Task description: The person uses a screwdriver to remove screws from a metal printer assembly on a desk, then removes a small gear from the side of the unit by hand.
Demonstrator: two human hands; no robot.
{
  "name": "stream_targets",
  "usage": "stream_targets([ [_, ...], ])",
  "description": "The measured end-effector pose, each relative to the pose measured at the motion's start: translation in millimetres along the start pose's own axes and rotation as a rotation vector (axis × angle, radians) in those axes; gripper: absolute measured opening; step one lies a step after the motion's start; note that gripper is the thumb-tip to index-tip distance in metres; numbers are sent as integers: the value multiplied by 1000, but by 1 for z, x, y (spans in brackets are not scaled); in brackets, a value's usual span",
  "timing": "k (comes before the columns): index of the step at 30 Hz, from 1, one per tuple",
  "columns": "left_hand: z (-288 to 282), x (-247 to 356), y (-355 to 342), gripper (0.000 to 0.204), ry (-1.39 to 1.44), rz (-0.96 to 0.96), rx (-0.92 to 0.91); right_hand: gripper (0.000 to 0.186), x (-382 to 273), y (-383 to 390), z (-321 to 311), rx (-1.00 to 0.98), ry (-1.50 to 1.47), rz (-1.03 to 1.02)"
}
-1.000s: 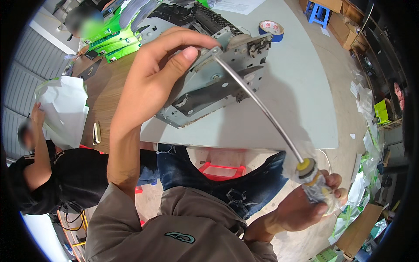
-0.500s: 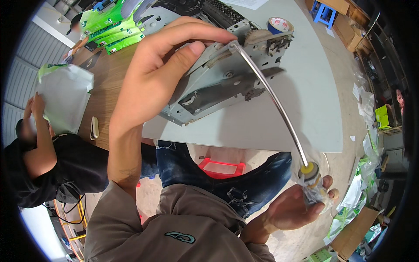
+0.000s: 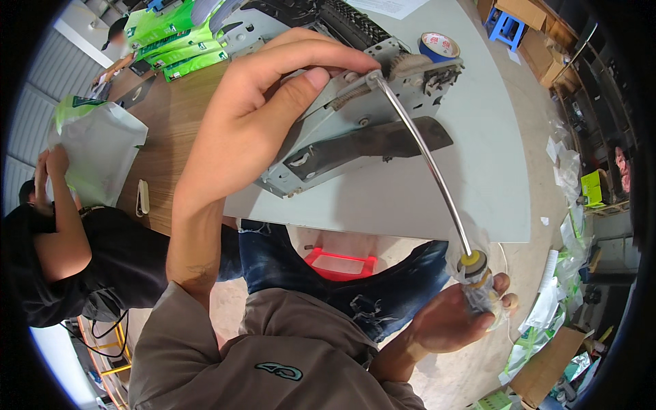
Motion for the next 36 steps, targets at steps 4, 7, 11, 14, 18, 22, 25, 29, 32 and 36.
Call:
stream_targets([
  [4,1,0,0,27,4,-6,2,46,4,1,0,25,-31,-8],
  [7,1,0,1,27,-1,-11,3,44,11,2,-5,13,-71,35],
  [11,1,2,1,27,3,-15,12,43,18,4,-2,-13,-109,91],
  [14,2,2,0,27,-17,-8,13,44,21,5,-4,-13,-89,102],
  [18,2,3,0,27,-11,-8,23,44,20,7,-6,32,-85,84],
  [22,2,2,0,27,-38,-28,13,44,25,9,-6,40,-90,105],
  [25,3,4,-1,27,-27,-19,10,44,26,10,-2,83,-96,104],
  [29,2,5,0,27,-39,-7,24,43,27,11,-3,54,-105,113],
  [32,3,9,-1,27,-52,3,30,44,29,14,-3,104,-117,154],
  [36,3,11,0,27,-102,37,44,50,27,17,-9,115,-56,79],
])
Point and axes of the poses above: each hand's wrist, its own y-axis away from the middle knuckle, its own z-axis out of the palm, x = y × z, the point moved 7 cm from there along -y, towards the middle knuckle, and after that the axes turned 3 degrees about z, right-handed, at the moved point
